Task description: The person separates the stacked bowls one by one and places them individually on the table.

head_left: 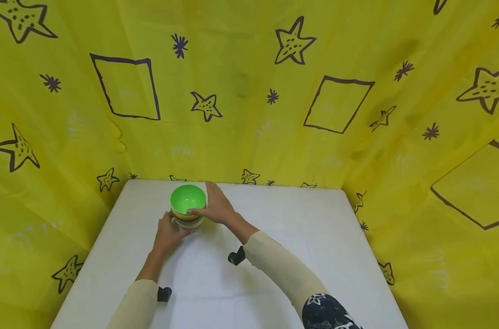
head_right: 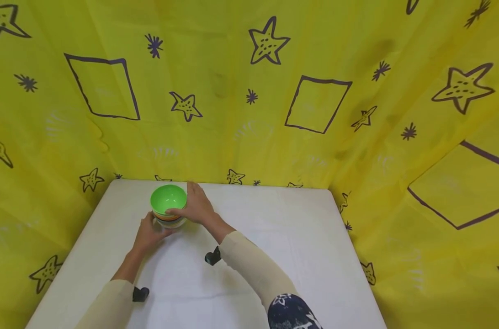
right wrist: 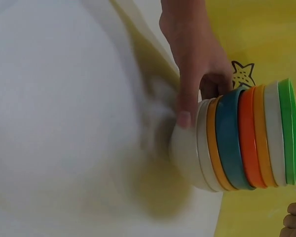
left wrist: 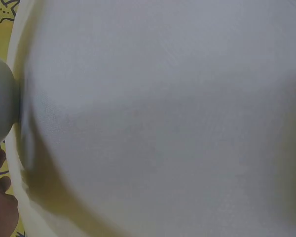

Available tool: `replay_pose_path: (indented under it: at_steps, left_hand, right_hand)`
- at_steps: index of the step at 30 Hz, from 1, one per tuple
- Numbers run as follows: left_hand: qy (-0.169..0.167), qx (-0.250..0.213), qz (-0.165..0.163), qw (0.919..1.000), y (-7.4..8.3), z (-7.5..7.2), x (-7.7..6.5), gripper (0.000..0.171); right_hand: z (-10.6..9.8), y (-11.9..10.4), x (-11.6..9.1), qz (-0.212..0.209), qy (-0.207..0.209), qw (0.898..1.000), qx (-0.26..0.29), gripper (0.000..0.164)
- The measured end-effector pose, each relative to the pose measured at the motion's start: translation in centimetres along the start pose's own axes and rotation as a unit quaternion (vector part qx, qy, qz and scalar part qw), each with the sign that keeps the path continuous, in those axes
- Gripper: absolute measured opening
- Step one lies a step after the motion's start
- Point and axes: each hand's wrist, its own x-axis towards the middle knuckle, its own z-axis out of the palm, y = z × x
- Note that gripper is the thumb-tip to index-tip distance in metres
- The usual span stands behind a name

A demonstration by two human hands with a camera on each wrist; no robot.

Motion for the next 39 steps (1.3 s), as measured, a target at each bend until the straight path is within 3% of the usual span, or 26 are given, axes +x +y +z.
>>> replay_pose_path:
  at_steps: [11, 23, 32, 39]
  left_hand:
    - [0.005, -0.036, 0.011, 0.9993, -0.4, 0.5, 0.6, 0.101]
    - [0.005, -0.06, -0.027, 0.9978, -0.4, 0.7, 0.7, 0.101]
    - [0.016, -0.057, -0.013, 0.9982, -0.4, 0.5, 0.7, 0.101]
    - [0.017, -0.047, 0.001, 0.9988, -1.0, 0.7, 0.9, 0.099]
  right_hand:
    - [0.6, -0.2, 0.5, -0.012, -0.02, 0.999, -0.03, 0.115]
    - [1.0, -0.4, 0.8, -0.023, -0.02, 0.999, 0.044, 0.094]
    - [0.9, -0.7, 0.9, -0.014, -0.004, 0.998, 0.063, 0.083]
    - [1.2, -0.8, 0.6, -0.009, 0.004, 0.997, 0.07, 0.084]
